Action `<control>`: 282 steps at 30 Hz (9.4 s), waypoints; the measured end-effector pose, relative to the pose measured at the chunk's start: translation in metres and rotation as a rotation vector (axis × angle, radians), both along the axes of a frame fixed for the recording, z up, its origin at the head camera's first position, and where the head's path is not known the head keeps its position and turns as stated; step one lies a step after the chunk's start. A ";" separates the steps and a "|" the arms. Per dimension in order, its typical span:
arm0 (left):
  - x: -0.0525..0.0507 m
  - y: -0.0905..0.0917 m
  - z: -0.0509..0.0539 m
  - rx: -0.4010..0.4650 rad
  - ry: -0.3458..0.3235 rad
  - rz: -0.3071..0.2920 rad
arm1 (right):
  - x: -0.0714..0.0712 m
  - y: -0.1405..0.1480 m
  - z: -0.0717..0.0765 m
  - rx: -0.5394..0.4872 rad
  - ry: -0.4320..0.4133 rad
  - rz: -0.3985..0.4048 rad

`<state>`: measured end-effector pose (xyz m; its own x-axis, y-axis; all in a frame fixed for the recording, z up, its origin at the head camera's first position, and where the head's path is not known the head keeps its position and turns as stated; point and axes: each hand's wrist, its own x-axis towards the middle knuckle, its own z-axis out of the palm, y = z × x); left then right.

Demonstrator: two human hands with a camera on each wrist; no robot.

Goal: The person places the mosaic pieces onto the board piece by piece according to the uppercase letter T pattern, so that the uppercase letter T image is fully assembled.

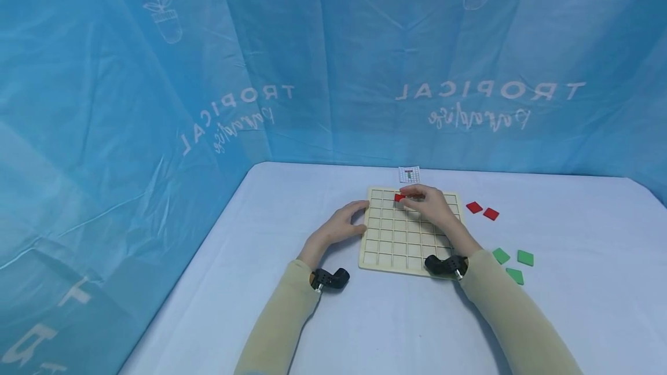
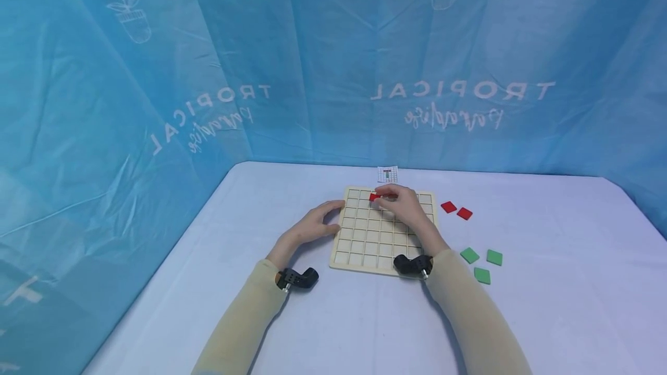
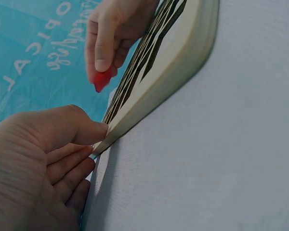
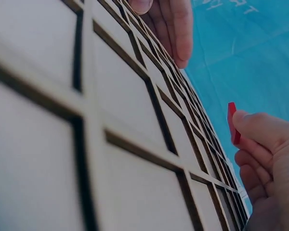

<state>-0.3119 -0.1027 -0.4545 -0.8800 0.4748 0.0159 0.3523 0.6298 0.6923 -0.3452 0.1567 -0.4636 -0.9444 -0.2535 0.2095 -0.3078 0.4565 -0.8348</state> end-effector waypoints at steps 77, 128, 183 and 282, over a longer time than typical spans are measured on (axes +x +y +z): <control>-0.002 -0.003 -0.001 0.005 0.016 -0.021 | 0.025 0.084 0.039 0.059 0.164 -0.212; 0.001 0.001 0.001 -0.011 -0.012 -0.007 | 0.063 0.152 -0.008 0.248 0.005 -0.406; -0.001 0.000 -0.001 -0.003 0.009 -0.016 | 0.068 0.144 0.019 0.211 0.109 -0.414; 0.002 -0.002 0.001 0.000 0.028 -0.038 | 0.005 0.024 -0.002 0.164 0.032 -0.020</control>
